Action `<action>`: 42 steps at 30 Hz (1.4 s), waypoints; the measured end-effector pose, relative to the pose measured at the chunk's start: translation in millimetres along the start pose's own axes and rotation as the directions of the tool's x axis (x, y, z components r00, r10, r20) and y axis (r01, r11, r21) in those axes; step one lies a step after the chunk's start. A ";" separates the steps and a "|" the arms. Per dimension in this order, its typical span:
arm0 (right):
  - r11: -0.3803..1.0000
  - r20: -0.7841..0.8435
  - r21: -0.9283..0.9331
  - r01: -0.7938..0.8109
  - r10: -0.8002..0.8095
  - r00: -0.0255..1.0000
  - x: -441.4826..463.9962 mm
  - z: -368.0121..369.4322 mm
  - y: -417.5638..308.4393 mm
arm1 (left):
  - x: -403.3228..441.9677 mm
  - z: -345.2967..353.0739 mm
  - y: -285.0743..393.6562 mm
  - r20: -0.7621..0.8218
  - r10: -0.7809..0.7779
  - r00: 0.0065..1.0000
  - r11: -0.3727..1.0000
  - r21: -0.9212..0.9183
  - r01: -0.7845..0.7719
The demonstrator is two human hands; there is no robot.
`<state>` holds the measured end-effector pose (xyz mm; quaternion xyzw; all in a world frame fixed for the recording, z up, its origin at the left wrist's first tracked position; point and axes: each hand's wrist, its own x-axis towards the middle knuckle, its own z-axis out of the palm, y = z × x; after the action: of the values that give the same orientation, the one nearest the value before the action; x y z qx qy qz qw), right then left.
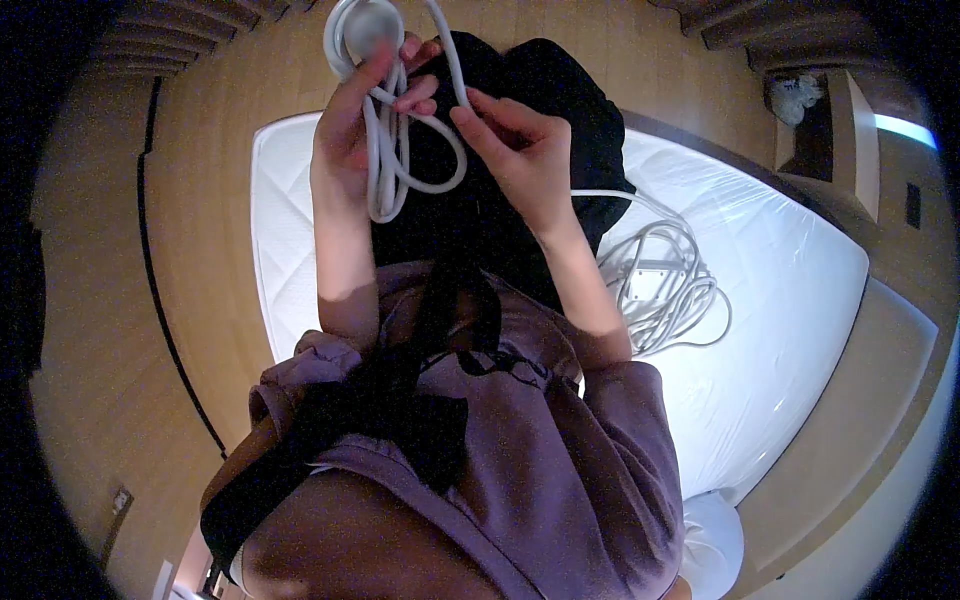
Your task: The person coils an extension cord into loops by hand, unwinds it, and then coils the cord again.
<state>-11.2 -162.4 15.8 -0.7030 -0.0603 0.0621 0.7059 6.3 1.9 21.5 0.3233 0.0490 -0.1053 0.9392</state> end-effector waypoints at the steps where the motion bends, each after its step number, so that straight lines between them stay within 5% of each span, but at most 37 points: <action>1: 1.000 -0.009 -0.008 0.021 -0.021 1.000 -1.7 1.0 -0.3 | 4.4 -7.4 -0.1 0.112 0.018 0.994 0.999 -0.043 -0.013; 4: 0.968 0.055 -0.154 0.197 -0.191 0.980 -7.3 -0.4 -1.4 | 2.5 -7.0 -1.2 -0.080 0.027 0.996 0.997 0.070 -0.021; 15: 0.933 0.194 -0.208 0.294 -0.255 0.947 -0.5 -8.3 -15.9 | -5.0 14.0 -3.9 0.106 0.052 0.993 0.999 -0.017 -0.051; 20: 0.964 0.326 -0.148 0.219 -0.162 0.931 0.3 -10.6 -16.4 | -4.4 1.6 -3.5 0.207 -0.002 0.978 0.987 -0.155 0.035; 21: 0.964 0.326 -0.148 0.219 -0.161 0.932 0.0 -10.8 -14.2 | -10.0 13.2 -1.9 0.087 0.005 0.996 0.995 -0.104 0.004; 25: 0.999 0.272 -0.029 0.035 -0.026 0.962 -5.5 -3.2 -3.6 | 0.4 1.3 -1.9 0.089 -0.030 0.996 0.972 -0.231 0.050; 27: 0.999 0.235 0.019 -0.042 0.036 0.971 -10.4 -3.0 2.4 | 5.5 -9.2 4.0 0.247 -0.042 0.968 0.951 -0.287 0.114; 30: 0.995 0.313 -0.096 0.006 0.025 0.949 -14.7 -14.2 15.5 | -0.2 -11.6 10.3 0.132 0.073 0.989 0.928 -0.372 -0.019; 32: 0.978 0.329 -0.109 -0.175 0.202 0.922 -19.7 -31.1 26.0 | 3.7 -29.7 27.0 0.187 0.132 0.974 0.901 -0.433 -0.039; 35: 0.950 0.368 -0.104 -0.295 0.312 0.876 -30.7 -48.6 23.0 | -3.6 -25.4 35.7 -0.114 0.206 0.972 0.964 -0.146 -0.221; 37: 0.943 0.396 -0.127 -0.308 0.333 0.856 -37.9 -59.7 18.1 | 0.5 -23.0 34.6 -0.163 0.222 0.961 0.965 -0.104 -0.240; 40: 0.734 0.199 -0.674 0.086 0.068 0.978 -43.9 -66.5 9.4 | 3.8 -33.2 35.5 -0.200 0.254 0.946 0.963 -0.036 -0.266; 42: 0.779 0.133 -0.622 0.076 0.009 0.991 -46.9 -63.9 -6.6 | 5.4 -35.5 29.6 -0.421 0.356 0.834 0.932 0.231 -0.281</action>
<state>-46.4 -233.5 22.2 -0.8907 -0.1352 0.0711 0.4282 17.5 45.7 10.4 0.4165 0.2047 0.1280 0.8765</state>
